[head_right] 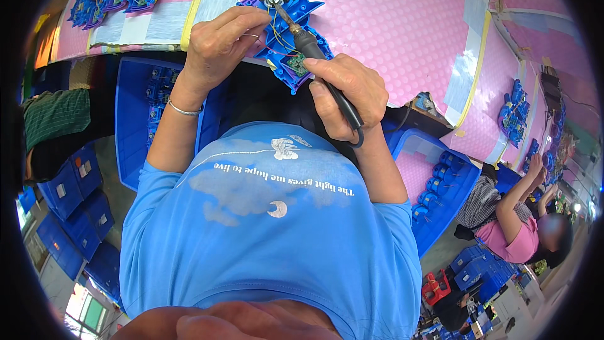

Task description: Soldering components onto small blue circuit boards at an industrial assembly line.

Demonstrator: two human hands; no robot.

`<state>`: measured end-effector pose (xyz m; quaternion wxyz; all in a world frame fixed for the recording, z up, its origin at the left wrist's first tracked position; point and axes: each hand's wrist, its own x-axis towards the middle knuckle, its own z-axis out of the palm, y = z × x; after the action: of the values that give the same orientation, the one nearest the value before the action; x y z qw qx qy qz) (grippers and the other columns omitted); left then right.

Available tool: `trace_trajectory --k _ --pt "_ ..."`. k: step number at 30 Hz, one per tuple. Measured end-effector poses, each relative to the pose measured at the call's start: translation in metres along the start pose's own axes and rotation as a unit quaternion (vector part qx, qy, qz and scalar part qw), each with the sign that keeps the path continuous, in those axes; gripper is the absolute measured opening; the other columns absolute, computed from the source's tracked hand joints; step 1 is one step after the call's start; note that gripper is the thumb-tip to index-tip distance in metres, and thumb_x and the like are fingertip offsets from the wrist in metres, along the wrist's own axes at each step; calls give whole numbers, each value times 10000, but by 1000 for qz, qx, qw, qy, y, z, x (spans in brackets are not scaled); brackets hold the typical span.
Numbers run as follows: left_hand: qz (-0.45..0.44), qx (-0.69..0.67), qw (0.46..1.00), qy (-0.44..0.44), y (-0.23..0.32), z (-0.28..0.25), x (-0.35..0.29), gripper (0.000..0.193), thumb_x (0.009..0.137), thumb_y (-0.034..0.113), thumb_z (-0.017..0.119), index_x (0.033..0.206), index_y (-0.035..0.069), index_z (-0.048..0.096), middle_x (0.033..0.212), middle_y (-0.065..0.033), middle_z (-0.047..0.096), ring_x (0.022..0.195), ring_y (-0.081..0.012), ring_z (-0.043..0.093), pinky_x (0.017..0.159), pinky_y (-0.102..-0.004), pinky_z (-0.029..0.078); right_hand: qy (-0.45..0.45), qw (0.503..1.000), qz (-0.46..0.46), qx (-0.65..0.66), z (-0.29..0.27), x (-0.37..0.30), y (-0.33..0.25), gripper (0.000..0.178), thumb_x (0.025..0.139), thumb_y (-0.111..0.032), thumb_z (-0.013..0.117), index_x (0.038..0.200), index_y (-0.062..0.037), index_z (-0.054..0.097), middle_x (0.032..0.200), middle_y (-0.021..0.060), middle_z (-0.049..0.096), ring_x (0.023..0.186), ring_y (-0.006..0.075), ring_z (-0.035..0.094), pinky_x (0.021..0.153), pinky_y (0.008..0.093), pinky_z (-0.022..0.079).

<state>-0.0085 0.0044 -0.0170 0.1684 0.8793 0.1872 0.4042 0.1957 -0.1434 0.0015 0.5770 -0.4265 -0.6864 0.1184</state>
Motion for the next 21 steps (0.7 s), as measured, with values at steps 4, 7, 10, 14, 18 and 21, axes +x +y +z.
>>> trace_trajectory --k 4,7,10,14,18,21 --pt "-7 -2 1000 -5 0 0 0 273 793 -10 805 1046 63 731 971 -79 763 798 -237 753 645 -301 602 0 1000 1 6 -1 0 1 313 821 74 592 1118 140 668 714 146 638 618 202 631 565 296 491" --pt "-12 -6 1000 -5 0 0 0 269 797 -6 805 1046 66 732 971 -78 763 795 -235 754 643 -301 602 1 1000 -2 5 0 0 1 314 819 76 592 1116 141 669 716 148 639 619 202 632 566 296 493" --pt "-13 -8 1000 -5 -1 1 -1 261 806 1 805 1047 69 734 973 -75 764 793 -235 755 641 -300 603 0 1000 3 1 0 1 -1 315 816 79 590 1114 141 671 718 148 641 617 201 632 565 294 493" --pt "-20 -12 1000 -7 0 0 0 252 814 12 807 1048 74 738 974 -70 765 793 -235 757 643 -300 604 7 1000 -4 3 1 1 -1 315 814 82 589 1112 142 671 717 149 641 614 201 632 563 295 493" --pt "-8 -11 1000 -1 -1 -2 0 242 817 15 808 1041 72 739 966 -71 764 786 -236 754 641 -298 601 9 1000 -2 2 1 1 -1 317 812 85 585 1112 141 670 714 148 640 613 203 632 561 294 491" --pt "-20 -9 1000 11 5 -5 -2 219 808 27 828 1008 63 748 951 -71 769 788 -214 758 643 -285 600 10 1000 -5 3 0 0 -1 319 811 87 583 1114 142 667 713 148 639 611 204 630 560 294 490"
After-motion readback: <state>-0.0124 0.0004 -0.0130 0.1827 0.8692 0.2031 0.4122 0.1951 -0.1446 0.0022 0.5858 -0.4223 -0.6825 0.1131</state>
